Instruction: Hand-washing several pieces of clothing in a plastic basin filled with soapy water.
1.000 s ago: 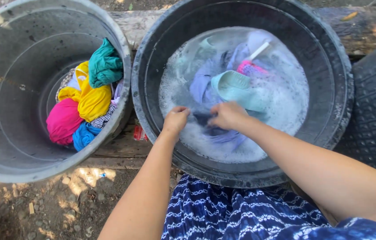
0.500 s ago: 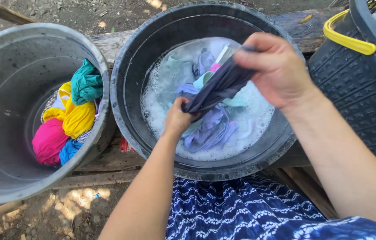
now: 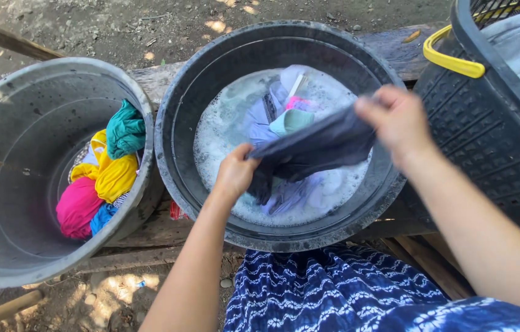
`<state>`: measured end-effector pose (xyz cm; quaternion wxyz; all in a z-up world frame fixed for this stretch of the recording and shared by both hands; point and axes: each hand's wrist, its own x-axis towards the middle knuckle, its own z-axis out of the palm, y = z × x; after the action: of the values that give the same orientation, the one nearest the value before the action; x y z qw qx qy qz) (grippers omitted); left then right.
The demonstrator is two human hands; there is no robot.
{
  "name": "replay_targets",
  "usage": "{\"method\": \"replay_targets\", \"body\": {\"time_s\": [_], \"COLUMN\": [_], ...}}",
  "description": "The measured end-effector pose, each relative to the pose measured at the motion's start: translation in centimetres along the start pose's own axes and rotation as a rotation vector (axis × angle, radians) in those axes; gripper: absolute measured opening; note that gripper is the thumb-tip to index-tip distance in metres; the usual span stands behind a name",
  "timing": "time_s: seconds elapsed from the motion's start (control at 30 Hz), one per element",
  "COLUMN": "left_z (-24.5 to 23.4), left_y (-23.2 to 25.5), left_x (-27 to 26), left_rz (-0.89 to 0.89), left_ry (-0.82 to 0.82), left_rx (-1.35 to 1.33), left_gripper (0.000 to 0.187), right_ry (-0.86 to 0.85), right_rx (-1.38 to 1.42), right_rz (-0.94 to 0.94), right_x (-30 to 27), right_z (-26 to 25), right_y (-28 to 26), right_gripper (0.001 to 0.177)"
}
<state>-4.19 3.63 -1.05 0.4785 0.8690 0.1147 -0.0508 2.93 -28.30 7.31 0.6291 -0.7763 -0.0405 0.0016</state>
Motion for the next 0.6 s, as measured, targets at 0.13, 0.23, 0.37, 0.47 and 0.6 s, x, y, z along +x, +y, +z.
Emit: {"method": "replay_targets", "body": {"time_s": [0.13, 0.23, 0.37, 0.47, 0.6], "left_z": [0.9, 1.8, 1.4, 1.6, 1.8], "left_y": [-0.2, 0.0, 2.2, 1.8, 1.0], "left_x": [-6.0, -8.1, -9.1, -9.3, -9.0], "left_rz": [-0.101, -0.136, -0.088, -0.061, 0.1], "left_ry": [0.02, 0.067, 0.137, 0.247, 0.297], "left_rx": [0.23, 0.371, 0.472, 0.444, 0.405], "left_gripper": [0.026, 0.03, 0.023, 0.021, 0.02], "right_ry": [-0.154, -0.227, -0.172, -0.113, -0.095], "right_rx": [-0.495, -0.734, -0.813, -0.808, -0.776], "right_rz": [-0.057, -0.179, -0.363, -0.406, -0.444], "right_x": [-6.0, -8.2, -9.2, -9.7, -9.5], "right_z": [2.2, 3.3, 3.2, 3.3, 3.1], "right_y": [5.6, 5.9, 5.2, 4.9, 5.2], "right_gripper": [0.023, 0.026, 0.024, 0.023, 0.021]}}
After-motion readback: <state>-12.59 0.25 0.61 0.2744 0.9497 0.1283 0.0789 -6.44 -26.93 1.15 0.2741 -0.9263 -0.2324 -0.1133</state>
